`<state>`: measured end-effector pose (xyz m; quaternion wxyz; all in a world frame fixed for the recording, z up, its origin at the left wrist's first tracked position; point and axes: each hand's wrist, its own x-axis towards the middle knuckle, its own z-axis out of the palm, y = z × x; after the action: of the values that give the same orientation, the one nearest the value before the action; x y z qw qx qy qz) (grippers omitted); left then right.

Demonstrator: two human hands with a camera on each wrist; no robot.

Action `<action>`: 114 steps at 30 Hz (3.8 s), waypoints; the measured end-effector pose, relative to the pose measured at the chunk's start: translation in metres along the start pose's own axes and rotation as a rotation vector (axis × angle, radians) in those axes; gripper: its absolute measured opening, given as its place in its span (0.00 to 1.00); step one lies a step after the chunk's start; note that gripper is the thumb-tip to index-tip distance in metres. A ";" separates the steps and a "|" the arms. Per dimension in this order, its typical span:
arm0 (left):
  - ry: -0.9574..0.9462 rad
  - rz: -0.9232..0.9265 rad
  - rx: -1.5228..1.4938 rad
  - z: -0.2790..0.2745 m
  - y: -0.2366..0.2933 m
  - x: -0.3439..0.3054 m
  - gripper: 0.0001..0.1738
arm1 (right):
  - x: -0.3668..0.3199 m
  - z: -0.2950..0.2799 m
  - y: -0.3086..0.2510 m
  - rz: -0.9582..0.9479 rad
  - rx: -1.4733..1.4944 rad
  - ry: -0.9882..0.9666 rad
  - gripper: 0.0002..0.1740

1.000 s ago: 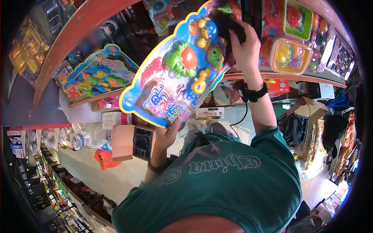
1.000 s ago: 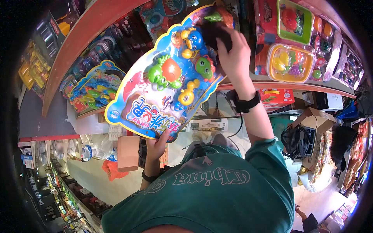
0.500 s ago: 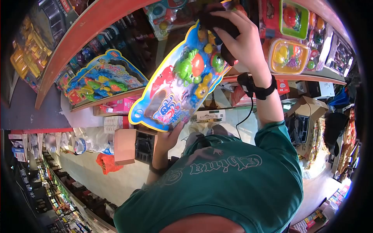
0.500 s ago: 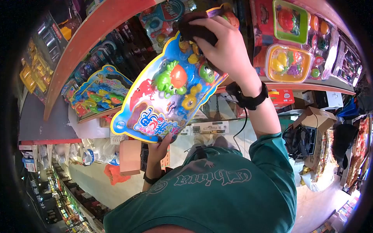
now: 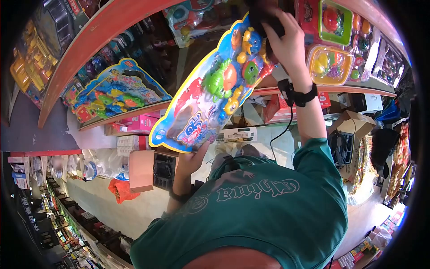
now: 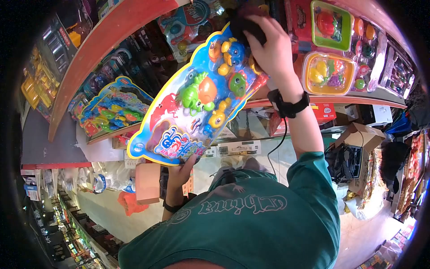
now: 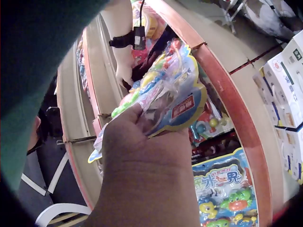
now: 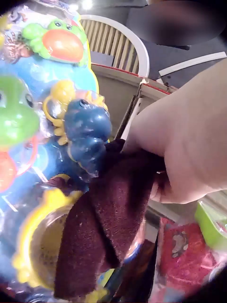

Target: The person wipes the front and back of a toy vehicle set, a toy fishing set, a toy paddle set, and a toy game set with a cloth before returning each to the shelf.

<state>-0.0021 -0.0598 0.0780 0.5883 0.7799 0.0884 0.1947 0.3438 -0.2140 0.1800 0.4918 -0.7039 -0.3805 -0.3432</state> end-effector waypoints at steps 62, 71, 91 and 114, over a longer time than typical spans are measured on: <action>0.255 -0.076 -0.234 0.002 0.011 0.026 0.20 | -0.168 0.004 -0.084 0.547 0.337 -0.284 0.17; 0.197 -0.031 -0.196 0.007 0.020 0.024 0.21 | -0.183 0.003 -0.125 0.525 0.433 -0.419 0.17; 0.223 -0.045 -0.394 -0.005 0.036 -0.012 0.27 | -0.160 -0.015 -0.125 0.349 0.306 -0.218 0.22; -0.059 -0.390 -0.828 -0.210 -0.049 -0.136 0.34 | -0.206 -0.041 -0.141 1.143 0.657 0.275 0.16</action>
<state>-0.2066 0.0907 0.0528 0.8784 0.4531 0.1316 0.0768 0.1186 -0.2621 0.0757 0.8289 -0.5581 0.0333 0.0180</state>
